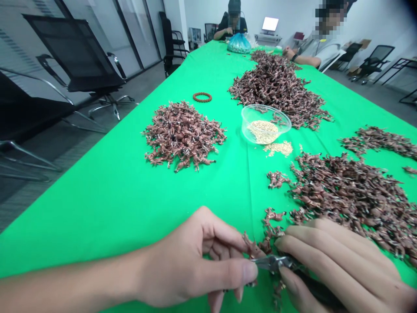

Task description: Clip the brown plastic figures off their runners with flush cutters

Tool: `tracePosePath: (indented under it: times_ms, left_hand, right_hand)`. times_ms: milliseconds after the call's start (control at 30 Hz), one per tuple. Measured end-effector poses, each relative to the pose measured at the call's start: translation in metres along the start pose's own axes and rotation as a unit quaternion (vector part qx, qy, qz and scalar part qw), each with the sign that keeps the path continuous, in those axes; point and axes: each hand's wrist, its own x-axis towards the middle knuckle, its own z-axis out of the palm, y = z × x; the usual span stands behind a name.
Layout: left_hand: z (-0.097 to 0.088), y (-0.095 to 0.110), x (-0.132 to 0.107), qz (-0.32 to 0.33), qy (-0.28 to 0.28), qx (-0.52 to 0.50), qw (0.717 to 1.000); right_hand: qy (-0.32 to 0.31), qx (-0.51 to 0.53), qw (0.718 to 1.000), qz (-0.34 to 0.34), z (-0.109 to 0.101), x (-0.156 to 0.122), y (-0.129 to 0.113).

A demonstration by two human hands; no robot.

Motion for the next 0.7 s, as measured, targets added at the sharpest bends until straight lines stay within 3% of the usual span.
tracePosePath:
  times_ms: [167,300,467,700]
  left_hand:
    - [0.0,-0.003,0.0,-0.003,0.004,-0.034,0.999]
    - [-0.004,0.003,0.001,0.013,-0.038,-0.096,0.995]
    - [-0.008,0.01,0.004,0.027,-0.08,-0.145,0.986]
    - [-0.002,-0.001,0.003,0.029,-0.069,-0.201,0.977]
  right_hand:
    - [0.011,-0.003,1.0,0.01,0.004,-0.003,-0.006]
    - [0.07,-0.009,0.997,0.03,0.007,-0.004,-0.007]
    - [0.018,-0.02,1.0,0.005,-0.001,-0.002,-0.002]
    - [0.047,-0.012,0.998,0.029,0.004,-0.005,-0.006]
